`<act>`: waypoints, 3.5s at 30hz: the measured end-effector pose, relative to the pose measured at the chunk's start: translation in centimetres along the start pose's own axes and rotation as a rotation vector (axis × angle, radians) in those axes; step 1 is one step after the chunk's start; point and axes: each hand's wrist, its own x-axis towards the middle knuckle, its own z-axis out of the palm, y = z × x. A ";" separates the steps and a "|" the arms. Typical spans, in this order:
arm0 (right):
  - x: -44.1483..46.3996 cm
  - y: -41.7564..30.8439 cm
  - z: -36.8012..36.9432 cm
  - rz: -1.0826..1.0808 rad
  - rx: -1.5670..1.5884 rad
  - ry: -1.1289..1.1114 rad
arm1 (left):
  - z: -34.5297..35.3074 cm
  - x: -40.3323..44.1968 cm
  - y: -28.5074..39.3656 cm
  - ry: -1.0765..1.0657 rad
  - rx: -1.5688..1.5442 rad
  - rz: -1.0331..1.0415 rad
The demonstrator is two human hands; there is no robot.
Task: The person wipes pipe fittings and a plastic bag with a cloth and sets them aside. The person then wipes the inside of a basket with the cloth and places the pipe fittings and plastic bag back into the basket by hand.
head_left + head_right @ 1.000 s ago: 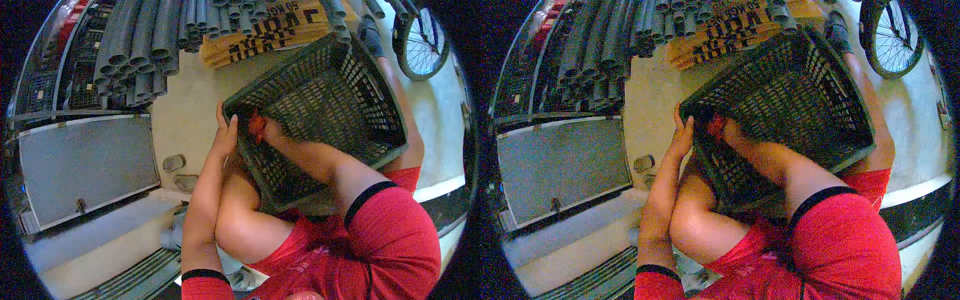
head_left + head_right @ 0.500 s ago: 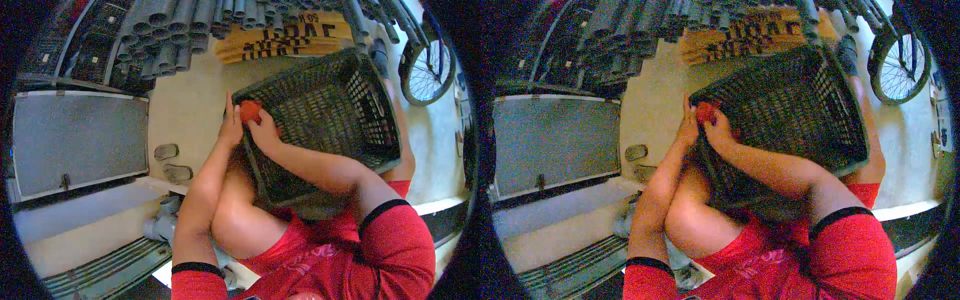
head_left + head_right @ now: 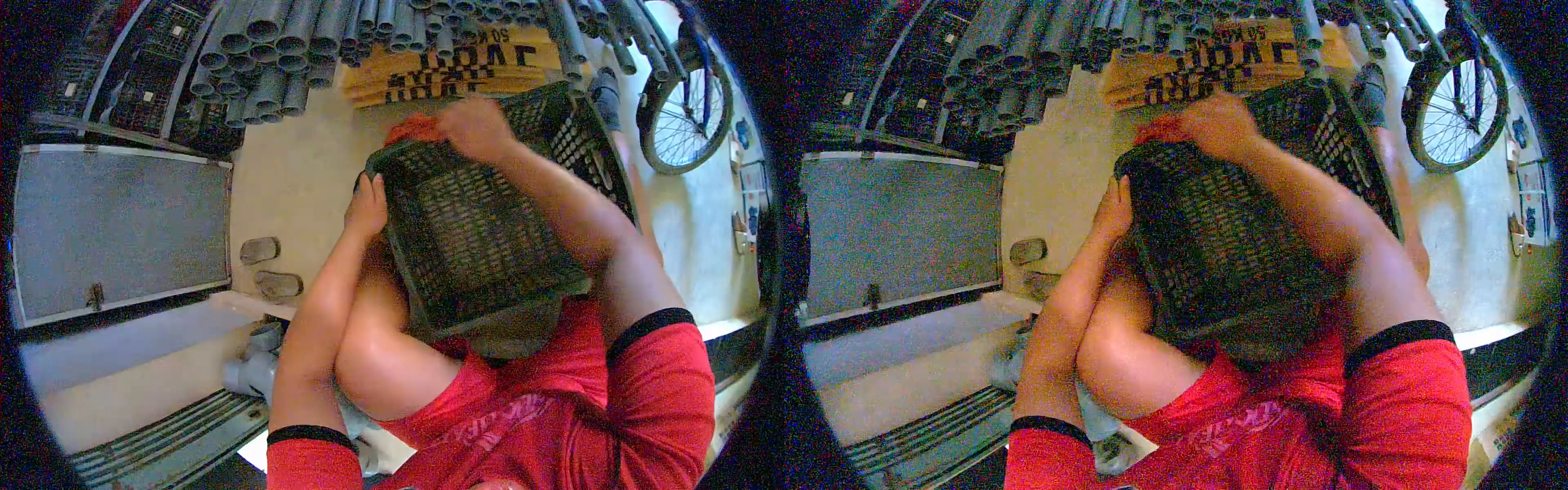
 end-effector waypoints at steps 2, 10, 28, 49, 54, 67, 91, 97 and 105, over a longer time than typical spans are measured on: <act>-2.9 7.8 0.0 0.139 -0.173 0.053 | 0.7 0.4 -1.2 0.005 0.192 0.192; -5.8 16.9 -0.5 0.607 0.108 0.288 | -0.2 0.0 2.0 0.032 -0.154 -0.062; 1.2 4.8 -3.7 0.143 0.494 0.546 | -1.2 -0.5 3.9 -0.032 -0.095 -0.145; 0.5 -7.1 -0.1 -0.324 0.230 0.233 | 1.9 1.9 -0.5 0.093 0.078 0.054; 4.4 -10.3 3.3 -0.153 0.139 0.120 | 2.5 2.3 -1.5 0.019 0.134 -0.003; -2.3 7.2 -4.7 0.009 -0.052 -0.242 | 0.6 0.8 1.0 0.061 0.066 -0.047; 7.0 -7.9 3.2 -0.206 0.105 -0.136 | 0.2 1.1 1.1 0.060 0.027 -0.029; 1.8 7.2 1.2 -0.111 0.013 -0.175 | -0.7 0.4 2.9 0.023 0.005 -0.063; -11.3 17.2 -1.7 0.460 -0.065 -0.016 | 2.4 2.6 -1.4 0.101 0.099 0.121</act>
